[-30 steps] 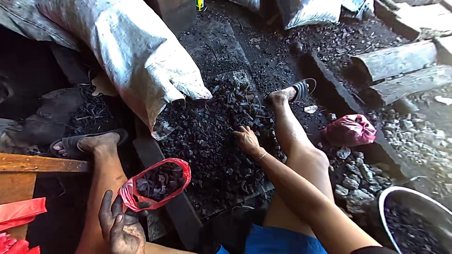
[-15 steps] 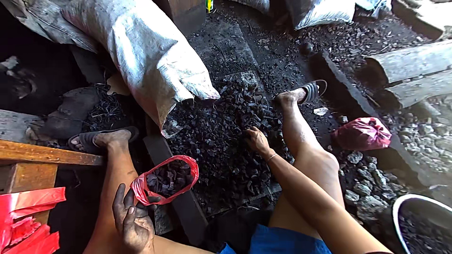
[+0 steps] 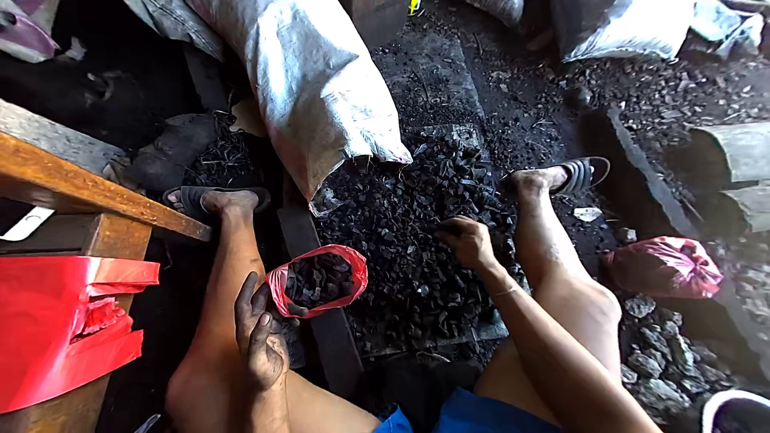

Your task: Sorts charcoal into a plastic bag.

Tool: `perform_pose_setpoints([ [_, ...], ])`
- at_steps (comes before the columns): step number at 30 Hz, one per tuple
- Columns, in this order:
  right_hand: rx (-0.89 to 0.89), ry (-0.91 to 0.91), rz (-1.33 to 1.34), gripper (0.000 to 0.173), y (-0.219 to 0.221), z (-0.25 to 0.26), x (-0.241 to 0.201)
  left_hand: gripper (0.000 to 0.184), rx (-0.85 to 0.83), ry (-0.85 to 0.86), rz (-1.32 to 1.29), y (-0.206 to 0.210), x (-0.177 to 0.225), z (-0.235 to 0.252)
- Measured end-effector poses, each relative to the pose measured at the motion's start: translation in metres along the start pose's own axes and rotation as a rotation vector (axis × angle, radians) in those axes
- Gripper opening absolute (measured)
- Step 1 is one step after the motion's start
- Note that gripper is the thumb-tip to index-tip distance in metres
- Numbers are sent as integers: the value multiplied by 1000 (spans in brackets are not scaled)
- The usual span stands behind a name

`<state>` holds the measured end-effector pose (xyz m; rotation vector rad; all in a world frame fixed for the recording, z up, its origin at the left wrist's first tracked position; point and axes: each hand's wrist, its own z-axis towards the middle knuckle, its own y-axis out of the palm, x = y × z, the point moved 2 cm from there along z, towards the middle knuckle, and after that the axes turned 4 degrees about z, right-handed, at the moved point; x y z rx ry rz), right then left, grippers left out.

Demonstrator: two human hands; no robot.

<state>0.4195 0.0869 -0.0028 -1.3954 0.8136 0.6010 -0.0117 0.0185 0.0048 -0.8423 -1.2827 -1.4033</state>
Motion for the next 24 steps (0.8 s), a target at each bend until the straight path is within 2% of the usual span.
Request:
perform_pose_setpoints([
  [4, -274, -301, 50, 16, 65, -11, -91, 80, 6, -3, 15, 1, -1, 1],
  [8, -589, -539, -71, 15, 157, -10, -153, 81, 20, -21, 29, 0, -2, 0],
  [11, -898, -482, -386, 15, 199, -1, -167, 81, 21, -7, -19, 1, -1, -2],
  [14, -1010, -332, -579, 18, 203, 9, -168, 82, 39, -26, -10, -1, -1, -6],
  [16, -1024, -332, -578, 19, 194, 15, -167, 83, 38, -22, -24, -3, -2, -7],
  [18, -983, -402, -457, 21, 176, 18, -170, 80, 26, -22, -24, -4, -3, -5],
  [21, -714, -523, -183, 19, 116, 20, -165, 74, -12, -11, -22, -2, -3, -5],
  [24, -429, -476, -194, 12, 57, 24, -123, 75, -18, -25, -20, 0, 1, -5],
])
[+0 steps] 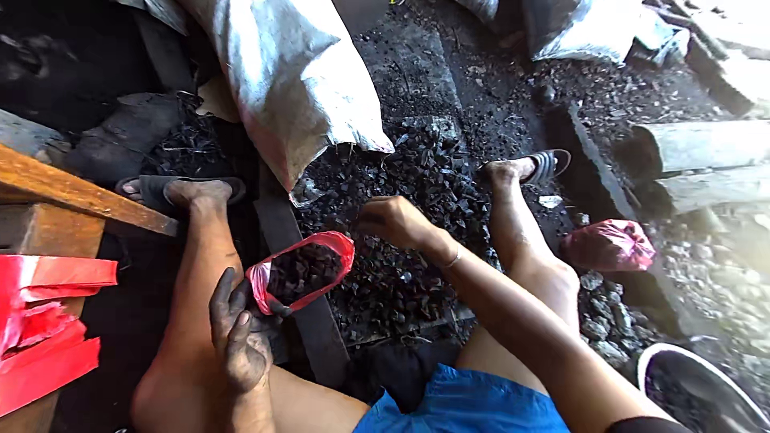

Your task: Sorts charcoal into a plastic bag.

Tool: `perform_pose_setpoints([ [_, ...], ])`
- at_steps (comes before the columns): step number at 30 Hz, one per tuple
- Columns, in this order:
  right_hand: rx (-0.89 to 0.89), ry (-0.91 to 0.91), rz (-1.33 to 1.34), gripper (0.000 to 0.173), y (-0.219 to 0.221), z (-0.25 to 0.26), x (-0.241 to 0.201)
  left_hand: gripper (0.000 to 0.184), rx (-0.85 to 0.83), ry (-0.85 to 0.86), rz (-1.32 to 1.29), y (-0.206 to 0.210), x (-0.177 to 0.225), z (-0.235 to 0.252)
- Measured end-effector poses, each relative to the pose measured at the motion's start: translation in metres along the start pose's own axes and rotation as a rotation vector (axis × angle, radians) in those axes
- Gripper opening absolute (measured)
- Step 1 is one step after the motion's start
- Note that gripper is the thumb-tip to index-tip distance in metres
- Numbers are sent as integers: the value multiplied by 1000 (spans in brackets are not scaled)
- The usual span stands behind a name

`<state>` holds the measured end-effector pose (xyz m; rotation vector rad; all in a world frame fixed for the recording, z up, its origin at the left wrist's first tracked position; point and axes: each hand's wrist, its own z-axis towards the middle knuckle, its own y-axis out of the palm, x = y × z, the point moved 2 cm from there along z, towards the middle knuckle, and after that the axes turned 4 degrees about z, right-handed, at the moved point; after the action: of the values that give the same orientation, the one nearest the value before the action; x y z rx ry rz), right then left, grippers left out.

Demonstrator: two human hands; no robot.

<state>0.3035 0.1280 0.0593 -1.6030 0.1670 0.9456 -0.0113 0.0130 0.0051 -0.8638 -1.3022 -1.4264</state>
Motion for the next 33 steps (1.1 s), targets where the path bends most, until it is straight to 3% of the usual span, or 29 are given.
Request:
perform_pose_setpoints([
  [2, -19, 157, -98, 15, 3, -34, 41, 76, 14, 2, 4, 2, 2, 1],
  [5, -277, 354, -212, 23, 45, -92, 91, 73, -21, 17, 6, 3, 2, 5],
  [8, -445, 515, -267, 27, 85, -131, 111, 70, -25, 23, 15, 5, 2, 5],
  [11, -506, 595, -265, 45, 111, -140, 114, 72, 12, 37, 60, 7, 2, 5],
  [19, -469, 570, -266, 30, 108, -136, 119, 74, 23, 27, 44, 4, -3, 2],
  [24, -439, 670, -319, 37, 113, -138, 106, 82, -40, 8, 52, 7, -3, 3],
  [33, -330, 691, -319, 32, 105, -140, 105, 87, -89, -30, 39, 12, -4, -3],
])
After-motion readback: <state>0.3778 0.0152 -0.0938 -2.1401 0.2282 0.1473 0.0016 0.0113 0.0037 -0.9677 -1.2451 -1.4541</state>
